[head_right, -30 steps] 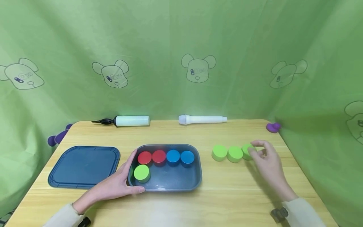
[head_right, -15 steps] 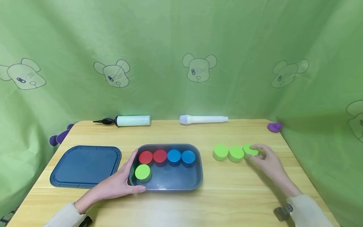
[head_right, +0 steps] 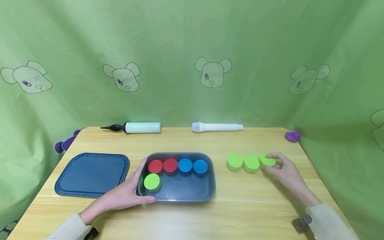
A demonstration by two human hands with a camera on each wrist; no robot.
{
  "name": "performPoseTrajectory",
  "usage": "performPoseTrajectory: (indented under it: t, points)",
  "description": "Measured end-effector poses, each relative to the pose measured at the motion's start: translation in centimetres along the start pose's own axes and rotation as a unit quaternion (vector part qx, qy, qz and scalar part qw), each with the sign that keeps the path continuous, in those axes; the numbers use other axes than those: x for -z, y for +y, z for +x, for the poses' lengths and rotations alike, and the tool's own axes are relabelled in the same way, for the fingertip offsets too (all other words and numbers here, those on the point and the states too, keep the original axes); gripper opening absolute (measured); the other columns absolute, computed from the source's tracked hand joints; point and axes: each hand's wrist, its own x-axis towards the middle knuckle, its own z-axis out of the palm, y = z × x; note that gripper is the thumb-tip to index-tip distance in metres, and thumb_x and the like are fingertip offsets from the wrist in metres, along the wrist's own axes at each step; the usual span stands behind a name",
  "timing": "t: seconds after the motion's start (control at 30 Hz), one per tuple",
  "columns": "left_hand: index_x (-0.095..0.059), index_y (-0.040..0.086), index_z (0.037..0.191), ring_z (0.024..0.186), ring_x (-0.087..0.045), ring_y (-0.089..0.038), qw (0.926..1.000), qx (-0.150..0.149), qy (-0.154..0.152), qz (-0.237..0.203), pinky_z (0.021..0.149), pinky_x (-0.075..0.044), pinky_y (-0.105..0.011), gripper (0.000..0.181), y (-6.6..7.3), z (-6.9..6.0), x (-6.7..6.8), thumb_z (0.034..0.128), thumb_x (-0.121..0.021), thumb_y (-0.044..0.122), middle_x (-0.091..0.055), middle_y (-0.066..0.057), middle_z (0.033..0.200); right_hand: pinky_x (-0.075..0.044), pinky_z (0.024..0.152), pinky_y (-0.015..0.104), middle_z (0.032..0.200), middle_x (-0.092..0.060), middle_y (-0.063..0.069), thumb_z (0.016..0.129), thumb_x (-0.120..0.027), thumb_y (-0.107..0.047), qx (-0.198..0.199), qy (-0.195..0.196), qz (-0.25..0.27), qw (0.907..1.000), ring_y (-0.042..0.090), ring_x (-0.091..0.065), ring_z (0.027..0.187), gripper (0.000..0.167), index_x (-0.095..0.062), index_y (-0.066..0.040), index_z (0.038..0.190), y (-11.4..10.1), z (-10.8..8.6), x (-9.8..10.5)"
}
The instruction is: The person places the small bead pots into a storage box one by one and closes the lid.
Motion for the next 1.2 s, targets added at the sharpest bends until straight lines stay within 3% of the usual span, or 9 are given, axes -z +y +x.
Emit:
performPoseTrajectory:
  t: [0.2, 0.33, 0.5, 0.67, 0.9, 1.07, 1.2]
  points:
    - [0.005, 0.036, 0.176, 0.153, -0.037, -0.029, 0.9998, -0.016, 0.003, -0.007, 0.119, -0.037, -0.061, 0.134, 0.0, 0.1, -0.1, 0.0854, -0.091, 0.058, -0.032, -0.012, 0.171, -0.055, 0.060, 0.030, 0.085, -0.066, 0.006, 0.102, -0.082, -0.026, -0.008, 0.022, 0.012, 0.9997, 0.015, -0.061, 0.073, 0.045, -0.063, -0.008, 0.139, -0.1, -0.6, 0.2]
    - [0.007, 0.036, 0.175, 0.155, -0.035, -0.029, 0.9999, -0.008, 0.001, -0.007, 0.119, -0.036, -0.061, 0.134, 0.1, 0.0, -0.1, 0.0856, -0.090, 0.059, -0.030, -0.012, 0.173, -0.056, 0.058, 0.032, 0.083, -0.068, 0.010, 0.103, -0.081, -0.027, -0.008, 0.037, 0.013, 0.9992, 0.018, -0.064, 0.069, 0.047, -0.062, -0.010, 0.142, -0.7, -1.1, 0.5]
    - [0.008, 0.034, 0.176, 0.157, -0.033, -0.032, 1.0000, 0.000, -0.001, 0.003, 0.119, -0.036, -0.062, 0.136, 0.1, -0.1, -0.1, 0.0848, -0.089, 0.064, -0.027, -0.014, 0.174, -0.051, 0.057, 0.029, 0.081, -0.062, 0.002, 0.102, -0.082, -0.032, -0.003, 0.084, 0.014, 0.9963, 0.014, -0.058, 0.068, 0.048, -0.064, -0.019, 0.144, -1.6, -2.1, 0.7]
    - [0.009, 0.032, 0.176, 0.158, -0.030, -0.033, 0.9999, -0.001, 0.000, 0.012, 0.120, -0.035, -0.062, 0.137, 0.2, -0.2, 0.0, 0.0843, -0.088, 0.067, -0.025, -0.016, 0.175, -0.047, 0.059, 0.025, 0.084, -0.059, -0.005, 0.101, -0.084, -0.025, 0.009, 0.128, 0.044, 0.9908, 0.010, -0.054, 0.072, 0.045, -0.067, -0.022, 0.143, -3.0, -3.3, 0.2]
    - [0.007, 0.027, 0.177, 0.159, -0.030, -0.034, 0.9998, 0.001, 0.001, 0.019, 0.119, -0.035, -0.063, 0.138, 0.0, -0.3, 0.1, 0.0840, -0.088, 0.067, -0.025, -0.015, 0.175, -0.046, 0.054, 0.026, 0.082, -0.060, -0.002, 0.099, -0.086, -0.020, 0.039, 0.136, 0.040, 0.9891, 0.011, -0.055, 0.068, 0.045, -0.068, -0.017, 0.140, -5.6, -4.6, -0.9]
    - [0.008, 0.030, 0.176, 0.159, -0.029, -0.035, 0.9998, 0.006, 0.000, 0.017, 0.119, -0.034, -0.064, 0.138, -0.1, -0.3, 0.2, 0.0843, -0.088, 0.066, -0.025, -0.016, 0.176, -0.045, 0.051, 0.028, 0.077, -0.060, 0.005, 0.096, -0.089, -0.018, 0.077, 0.133, 0.015, 0.9880, 0.015, -0.054, 0.063, 0.048, -0.068, -0.012, 0.138, -8.4, -5.4, -2.1]
    - [0.008, 0.031, 0.176, 0.158, -0.030, -0.034, 0.9998, 0.003, 0.001, 0.019, 0.119, -0.034, -0.063, 0.138, -0.2, -0.2, 0.1, 0.0840, -0.087, 0.069, -0.026, -0.016, 0.175, -0.044, 0.050, 0.027, 0.074, -0.057, 0.006, 0.093, -0.091, -0.012, 0.099, 0.124, 0.026, 0.9871, 0.015, -0.052, 0.062, 0.047, -0.070, -0.012, 0.135, -10.4, -6.0, -3.5]
